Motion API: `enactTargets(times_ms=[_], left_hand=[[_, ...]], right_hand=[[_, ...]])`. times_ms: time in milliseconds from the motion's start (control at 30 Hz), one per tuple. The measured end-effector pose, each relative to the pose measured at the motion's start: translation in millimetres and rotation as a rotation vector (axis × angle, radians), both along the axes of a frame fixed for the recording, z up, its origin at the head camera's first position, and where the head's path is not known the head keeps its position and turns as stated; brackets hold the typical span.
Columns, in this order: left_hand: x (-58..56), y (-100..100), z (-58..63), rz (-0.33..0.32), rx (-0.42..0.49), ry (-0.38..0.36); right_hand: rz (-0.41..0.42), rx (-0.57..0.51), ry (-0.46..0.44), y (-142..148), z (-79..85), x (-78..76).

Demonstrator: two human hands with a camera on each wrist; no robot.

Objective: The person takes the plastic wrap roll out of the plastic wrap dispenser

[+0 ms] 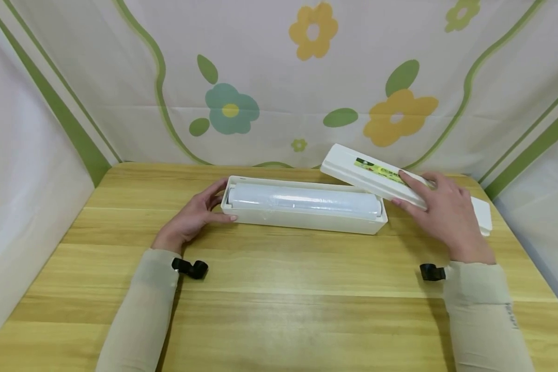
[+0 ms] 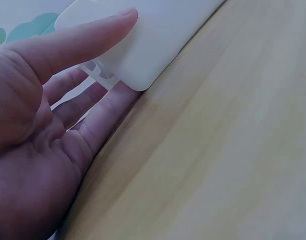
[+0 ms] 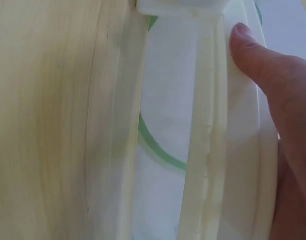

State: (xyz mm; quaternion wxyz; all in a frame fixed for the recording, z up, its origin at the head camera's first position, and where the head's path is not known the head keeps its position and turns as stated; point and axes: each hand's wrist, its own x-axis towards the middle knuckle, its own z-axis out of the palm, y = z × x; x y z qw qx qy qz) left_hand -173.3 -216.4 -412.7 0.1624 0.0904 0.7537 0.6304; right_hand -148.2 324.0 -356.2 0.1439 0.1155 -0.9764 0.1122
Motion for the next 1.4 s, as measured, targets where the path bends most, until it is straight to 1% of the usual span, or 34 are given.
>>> enactTargets(times_ms=[167,300,467,567,733,933,1000,1133,1400], left_hand=[[0.1,0.0,0.5,-0.018,0.009,0.002],[1.0,0.1,0.9,-0.028,0.014,-0.002],[1.6,-1.1,2.1,-0.039,0.018,-0.009],[0.8,-1.6,1.6,-0.049,0.024,-0.007],[0.2,-0.6,0.0,-0.053,0.036,-0.002],[-0.7,1.0,-0.3,-0.045,0.045,0.004],[-0.6,1.3,0.4,-0.044,0.047,0.008],[-0.3,1.9,1.8,-0.045,0.053,0.013],[0.3,2.4,1.6,-0.040,0.047,0.004]], right_hand=[[0.028,-0.053,0.062,13.0,-7.8,-2.5],[0.033,-0.097,0.082,23.1,-12.6,-4.1],[0.018,-0.116,0.049,36.1,-16.0,-3.9],[0.024,-0.100,0.004,42.0,-18.8,-3.9],[0.060,-0.091,-0.070,45.9,-27.4,-6.3],[0.088,-0.139,-0.123,43.3,-32.1,-7.4],[0.099,-0.141,-0.131,42.8,-32.7,-7.6],[0.117,-0.138,-0.113,42.7,-33.5,-8.2],[0.119,-0.134,-0.108,41.2,-34.3,-7.5]])
